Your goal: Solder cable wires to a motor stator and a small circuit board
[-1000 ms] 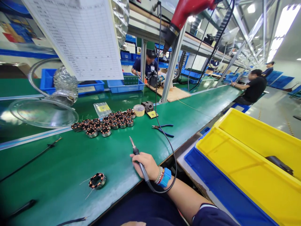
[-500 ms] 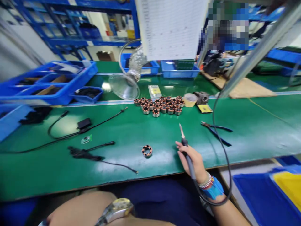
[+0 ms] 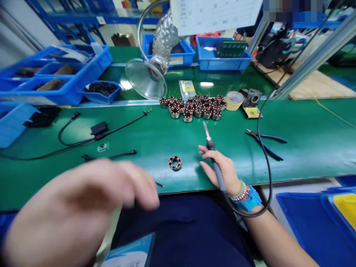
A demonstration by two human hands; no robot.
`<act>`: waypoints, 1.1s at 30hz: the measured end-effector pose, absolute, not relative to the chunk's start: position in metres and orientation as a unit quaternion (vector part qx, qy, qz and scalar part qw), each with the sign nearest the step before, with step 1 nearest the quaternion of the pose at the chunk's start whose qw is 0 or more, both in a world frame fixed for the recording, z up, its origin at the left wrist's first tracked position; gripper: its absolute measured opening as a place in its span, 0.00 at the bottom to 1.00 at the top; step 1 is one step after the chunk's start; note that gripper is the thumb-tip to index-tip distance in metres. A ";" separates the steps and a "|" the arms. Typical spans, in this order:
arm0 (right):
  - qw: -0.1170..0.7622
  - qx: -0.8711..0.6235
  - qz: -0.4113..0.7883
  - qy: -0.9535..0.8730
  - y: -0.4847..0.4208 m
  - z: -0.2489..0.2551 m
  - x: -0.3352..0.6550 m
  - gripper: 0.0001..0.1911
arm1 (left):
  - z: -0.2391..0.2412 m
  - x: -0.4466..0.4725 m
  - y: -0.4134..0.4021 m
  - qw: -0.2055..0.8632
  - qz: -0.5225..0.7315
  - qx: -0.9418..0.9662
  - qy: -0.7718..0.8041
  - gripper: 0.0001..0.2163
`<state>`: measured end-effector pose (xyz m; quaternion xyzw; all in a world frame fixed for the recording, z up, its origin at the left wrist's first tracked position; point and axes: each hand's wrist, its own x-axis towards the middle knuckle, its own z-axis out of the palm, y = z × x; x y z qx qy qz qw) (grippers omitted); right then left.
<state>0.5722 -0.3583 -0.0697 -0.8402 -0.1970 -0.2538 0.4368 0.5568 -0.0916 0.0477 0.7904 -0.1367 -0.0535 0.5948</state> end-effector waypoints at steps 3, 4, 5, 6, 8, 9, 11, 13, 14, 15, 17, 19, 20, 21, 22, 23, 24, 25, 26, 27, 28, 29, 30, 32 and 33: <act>0.417 -0.847 -0.205 -0.259 -0.345 -0.065 0.585 0.14 | 0.031 0.598 -0.096 0.587 -0.011 0.801 -0.117 0.08; 0.414 -0.845 -0.193 -0.279 -0.341 -0.065 0.589 0.16 | 0.021 0.610 -0.096 0.563 -0.028 0.819 -0.106 0.08; 0.413 -0.842 -0.183 -0.296 -0.336 -0.065 0.594 0.17 | 0.010 0.620 -0.096 0.544 -0.042 0.832 -0.101 0.09; 0.413 -0.838 -0.173 -0.312 -0.331 -0.066 0.598 0.17 | -0.002 0.627 -0.096 0.527 -0.066 0.842 -0.096 0.10; 0.416 -0.829 -0.158 -0.338 -0.323 -0.068 0.604 0.17 | -0.020 0.634 -0.097 0.508 -0.123 0.848 -0.087 0.11; 0.419 -0.826 -0.153 -0.345 -0.319 -0.069 0.606 0.17 | -0.027 0.635 -0.099 0.509 -0.154 0.843 -0.080 0.11; 0.428 -0.820 -0.152 -0.348 -0.315 -0.072 0.609 0.16 | -0.033 0.634 -0.102 0.537 -0.216 0.813 -0.057 0.12; 0.437 -0.816 -0.160 -0.342 -0.314 -0.076 0.609 0.15 | -0.034 0.634 -0.105 0.582 -0.275 0.765 -0.026 0.11; 0.441 -0.815 -0.163 -0.339 -0.313 -0.078 0.609 0.15 | -0.034 0.635 -0.106 0.601 -0.301 0.741 -0.010 0.11; 0.443 -0.814 -0.164 -0.339 -0.314 -0.079 0.608 0.15 | -0.033 0.636 -0.107 0.615 -0.322 0.720 0.005 0.10; 0.442 -0.814 -0.163 -0.340 -0.314 -0.081 0.608 0.15 | -0.032 0.639 -0.108 0.629 -0.349 0.694 0.020 0.10; 0.441 -0.813 -0.162 -0.343 -0.313 -0.083 0.607 0.15 | -0.032 0.642 -0.109 0.634 -0.357 0.686 0.023 0.09; 0.441 -0.813 -0.162 -0.343 -0.313 -0.083 0.606 0.14 | -0.033 0.643 -0.109 0.635 -0.358 0.685 0.023 0.09; 0.442 -0.813 -0.163 -0.343 -0.312 -0.083 0.606 0.14 | -0.033 0.644 -0.110 0.635 -0.358 0.684 0.024 0.08; 0.441 -0.813 -0.164 -0.343 -0.312 -0.083 0.606 0.14 | -0.034 0.645 -0.111 0.635 -0.359 0.683 0.025 0.08; 0.440 -0.813 -0.165 -0.344 -0.312 -0.083 0.606 0.13 | -0.034 0.645 -0.112 0.636 -0.360 0.682 0.026 0.08; 0.438 -0.813 -0.165 -0.346 -0.312 -0.083 0.606 0.13 | -0.035 0.646 -0.112 0.637 -0.361 0.681 0.027 0.07; 0.436 -0.813 -0.167 -0.347 -0.311 -0.083 0.607 0.13 | -0.035 0.646 -0.112 0.638 -0.363 0.679 0.028 0.07; 0.434 -0.814 -0.168 -0.348 -0.311 -0.083 0.607 0.13 | -0.035 0.646 -0.113 0.639 -0.364 0.677 0.028 0.07; 0.433 -0.814 -0.170 -0.349 -0.311 -0.083 0.608 0.13 | -0.035 0.647 -0.112 0.642 -0.362 0.676 0.028 0.07; 0.433 -0.813 -0.171 -0.349 -0.311 -0.084 0.608 0.13 | -0.035 0.647 -0.112 0.647 -0.356 0.674 0.028 0.06; 0.434 -0.813 -0.173 -0.349 -0.311 -0.084 0.608 0.13 | -0.034 0.647 -0.111 0.653 -0.347 0.673 0.027 0.06; 0.435 -0.812 -0.174 -0.349 -0.311 -0.084 0.609 0.13 | -0.034 0.647 -0.110 0.660 -0.336 0.672 0.026 0.06; 0.440 -0.809 -0.175 -0.349 -0.311 -0.084 0.609 0.14 | -0.033 0.647 -0.107 0.668 -0.314 0.674 0.028 0.06; 0.441 -0.808 -0.175 -0.349 -0.311 -0.084 0.608 0.14 | -0.033 0.647 -0.106 0.667 -0.309 0.677 0.030 0.06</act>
